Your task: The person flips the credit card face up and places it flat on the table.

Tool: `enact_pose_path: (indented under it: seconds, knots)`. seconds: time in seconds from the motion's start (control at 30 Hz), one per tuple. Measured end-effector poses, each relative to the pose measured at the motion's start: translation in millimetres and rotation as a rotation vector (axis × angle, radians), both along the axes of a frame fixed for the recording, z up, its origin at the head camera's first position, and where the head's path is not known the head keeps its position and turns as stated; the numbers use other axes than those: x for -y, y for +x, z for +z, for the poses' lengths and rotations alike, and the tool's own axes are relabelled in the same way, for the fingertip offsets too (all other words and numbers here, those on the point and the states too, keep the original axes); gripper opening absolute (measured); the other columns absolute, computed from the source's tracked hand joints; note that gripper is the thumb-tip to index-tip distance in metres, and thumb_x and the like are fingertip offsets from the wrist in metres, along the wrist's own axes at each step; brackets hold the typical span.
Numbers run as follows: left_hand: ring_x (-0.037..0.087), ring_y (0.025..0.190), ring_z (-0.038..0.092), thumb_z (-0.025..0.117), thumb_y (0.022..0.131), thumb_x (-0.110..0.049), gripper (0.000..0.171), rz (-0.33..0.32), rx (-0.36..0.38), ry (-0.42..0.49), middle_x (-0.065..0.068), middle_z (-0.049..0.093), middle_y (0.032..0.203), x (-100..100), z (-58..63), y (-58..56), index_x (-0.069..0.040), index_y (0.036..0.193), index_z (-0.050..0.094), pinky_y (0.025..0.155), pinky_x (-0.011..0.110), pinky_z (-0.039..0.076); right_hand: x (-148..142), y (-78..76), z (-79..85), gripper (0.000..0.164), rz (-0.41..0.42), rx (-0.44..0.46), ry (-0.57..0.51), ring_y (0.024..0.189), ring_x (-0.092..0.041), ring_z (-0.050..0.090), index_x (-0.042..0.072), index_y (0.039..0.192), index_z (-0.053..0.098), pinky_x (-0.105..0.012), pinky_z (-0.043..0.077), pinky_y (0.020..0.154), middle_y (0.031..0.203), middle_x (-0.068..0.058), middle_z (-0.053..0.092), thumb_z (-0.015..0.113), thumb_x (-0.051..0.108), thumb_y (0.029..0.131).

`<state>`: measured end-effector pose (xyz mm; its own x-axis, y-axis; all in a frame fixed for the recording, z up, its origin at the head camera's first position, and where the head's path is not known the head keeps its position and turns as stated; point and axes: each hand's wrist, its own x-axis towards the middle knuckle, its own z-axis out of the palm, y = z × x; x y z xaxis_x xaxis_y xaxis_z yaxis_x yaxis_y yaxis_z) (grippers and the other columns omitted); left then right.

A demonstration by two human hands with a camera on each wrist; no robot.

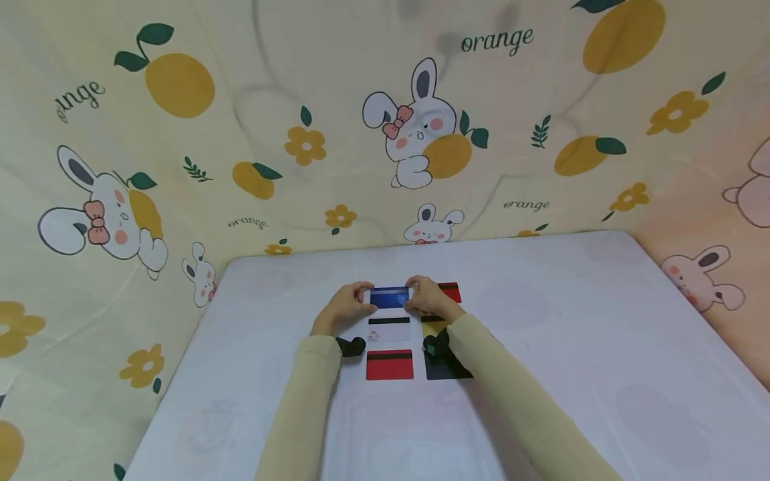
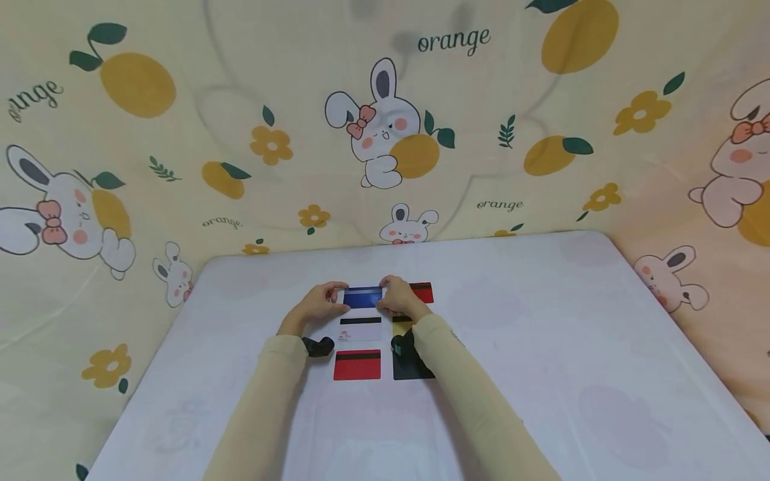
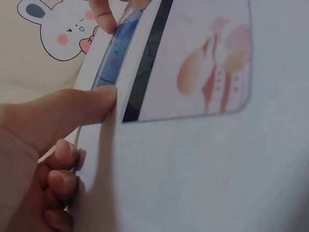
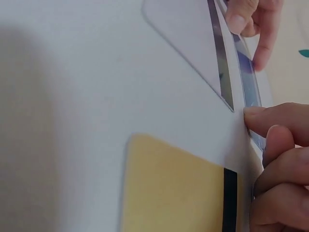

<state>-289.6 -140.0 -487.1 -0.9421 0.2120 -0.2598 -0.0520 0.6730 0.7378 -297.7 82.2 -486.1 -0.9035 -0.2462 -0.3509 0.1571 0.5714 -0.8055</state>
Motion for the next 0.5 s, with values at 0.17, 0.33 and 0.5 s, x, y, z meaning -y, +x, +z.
enact_pose_path:
  seconds: [0.17,0.33,0.5]
  knots:
    - [0.016,0.085,0.046,0.074,0.082,-0.021,0.052,0.022,-0.019,-0.028,0.000,0.046,0.087,-5.2,1.8,0.5,-0.021,0.131,0.056,0.075,0.031,0.035,-0.5,2.1,4.5,0.050,0.001,-0.020,-0.002,0.040,-0.008,0.037,0.006,0.126,0.046,-0.018,0.035,0.041,0.059,0.001,0.044,0.069,0.002,0.082]
    - [0.019,0.094,0.047,0.075,0.080,-0.018,0.054,0.019,-0.068,-0.054,0.004,0.054,0.101,-8.8,3.4,2.4,-0.017,0.130,0.055,0.081,0.033,0.037,0.1,5.2,6.1,0.051,0.021,-0.067,0.023,0.045,-0.010,0.041,0.007,0.125,0.044,-0.018,0.039,0.044,0.066,-0.002,0.046,0.069,0.003,0.081]
    - [0.016,0.088,0.047,0.077,0.077,-0.012,0.058,-0.012,-0.124,-0.035,0.008,0.059,0.108,-8.7,3.2,5.5,-0.011,0.131,0.055,0.076,0.026,0.037,1.1,6.8,4.3,0.050,0.020,-0.075,0.037,0.046,-0.011,0.042,0.008,0.125,0.043,-0.019,0.039,0.046,0.068,-0.003,0.048,0.069,0.004,0.083]
